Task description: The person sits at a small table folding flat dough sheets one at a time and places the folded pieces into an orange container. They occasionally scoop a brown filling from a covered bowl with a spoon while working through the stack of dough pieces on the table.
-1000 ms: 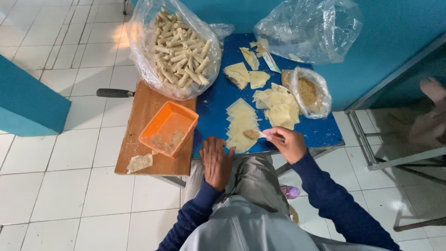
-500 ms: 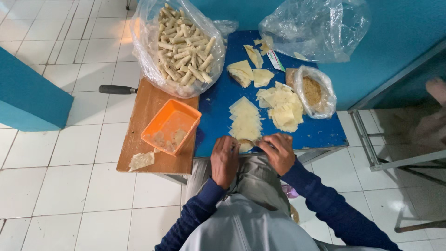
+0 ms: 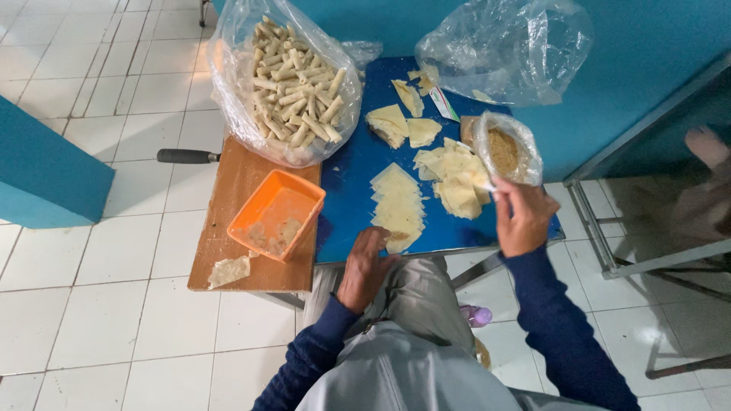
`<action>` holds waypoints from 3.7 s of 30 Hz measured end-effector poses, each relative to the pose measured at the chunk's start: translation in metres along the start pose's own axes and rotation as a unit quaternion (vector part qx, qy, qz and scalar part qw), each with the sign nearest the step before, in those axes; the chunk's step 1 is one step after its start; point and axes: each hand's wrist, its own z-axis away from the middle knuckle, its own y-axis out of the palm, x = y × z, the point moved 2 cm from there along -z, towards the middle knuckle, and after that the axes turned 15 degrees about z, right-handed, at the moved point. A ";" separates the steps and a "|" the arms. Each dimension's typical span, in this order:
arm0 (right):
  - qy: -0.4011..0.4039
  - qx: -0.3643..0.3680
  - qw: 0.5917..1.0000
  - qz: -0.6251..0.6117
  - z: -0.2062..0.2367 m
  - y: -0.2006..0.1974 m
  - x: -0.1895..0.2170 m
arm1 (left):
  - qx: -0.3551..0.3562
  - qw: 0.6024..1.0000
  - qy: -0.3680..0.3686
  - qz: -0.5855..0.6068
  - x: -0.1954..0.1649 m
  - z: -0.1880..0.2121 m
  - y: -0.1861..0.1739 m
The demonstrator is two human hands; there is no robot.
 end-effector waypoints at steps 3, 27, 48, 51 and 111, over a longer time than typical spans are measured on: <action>0.026 -0.003 0.996 0.082 -0.023 0.023 -0.044 | 0.010 1.000 0.005 0.001 0.001 0.001 0.000; 0.000 0.090 0.994 -0.061 0.049 -0.005 0.120 | 0.002 1.000 0.004 -0.013 0.012 -0.002 0.008; -0.052 0.154 0.973 -0.164 0.050 0.010 0.109 | 0.072 0.995 0.023 -0.066 -0.016 -0.008 0.009; -0.067 0.158 0.971 -0.166 0.051 0.013 0.108 | 0.080 0.993 0.048 -0.077 -0.013 -0.006 0.008; -0.130 0.099 0.979 -0.120 0.028 0.023 0.114 | 0.091 0.995 0.016 -0.028 0.011 -0.029 0.003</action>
